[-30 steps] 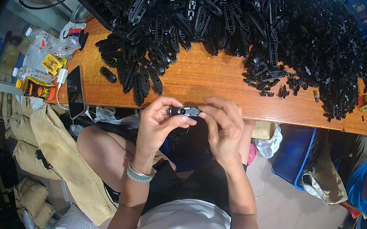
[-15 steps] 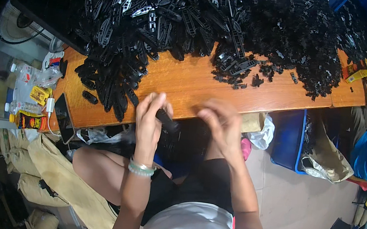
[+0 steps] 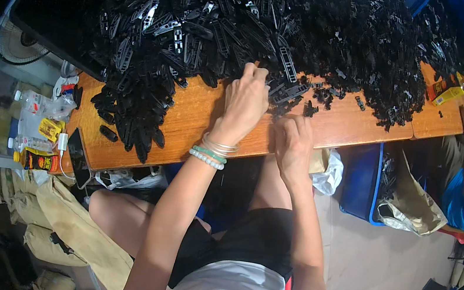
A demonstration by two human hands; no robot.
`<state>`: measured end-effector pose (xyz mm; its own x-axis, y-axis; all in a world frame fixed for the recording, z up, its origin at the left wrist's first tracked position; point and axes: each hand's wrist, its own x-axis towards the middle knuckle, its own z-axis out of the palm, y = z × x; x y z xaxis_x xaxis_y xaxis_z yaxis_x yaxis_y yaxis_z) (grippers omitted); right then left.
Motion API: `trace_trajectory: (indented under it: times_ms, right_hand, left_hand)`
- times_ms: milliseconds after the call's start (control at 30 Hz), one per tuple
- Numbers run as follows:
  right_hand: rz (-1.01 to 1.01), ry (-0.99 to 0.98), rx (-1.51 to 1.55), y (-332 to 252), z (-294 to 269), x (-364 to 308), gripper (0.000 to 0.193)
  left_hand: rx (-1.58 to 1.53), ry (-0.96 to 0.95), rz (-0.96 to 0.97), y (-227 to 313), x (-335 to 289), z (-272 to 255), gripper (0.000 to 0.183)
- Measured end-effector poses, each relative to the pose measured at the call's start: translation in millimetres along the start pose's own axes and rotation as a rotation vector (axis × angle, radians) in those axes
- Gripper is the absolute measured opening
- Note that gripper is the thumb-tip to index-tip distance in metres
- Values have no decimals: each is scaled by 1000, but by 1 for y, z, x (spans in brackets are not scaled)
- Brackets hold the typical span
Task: The person repeatedly assembles plastic components by fitting smaller plastic clips into larger plastic parts by hand, then gathers and pushes the remaining parts together on the table.
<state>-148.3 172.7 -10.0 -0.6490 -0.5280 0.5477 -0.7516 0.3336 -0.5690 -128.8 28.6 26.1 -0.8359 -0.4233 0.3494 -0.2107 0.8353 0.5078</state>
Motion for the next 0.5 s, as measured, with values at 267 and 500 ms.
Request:
trace_trajectory:
  times_ms: [267,500]
  right_hand:
    - [59,85,110,-7,5,-4,24]
    - [155,101,189,-17,3,-10,27]
  left_hand:
    - [-48,131,-46,-10,-40,-18,20]
    - [-943,135,-452,-26,-98,-52,19]
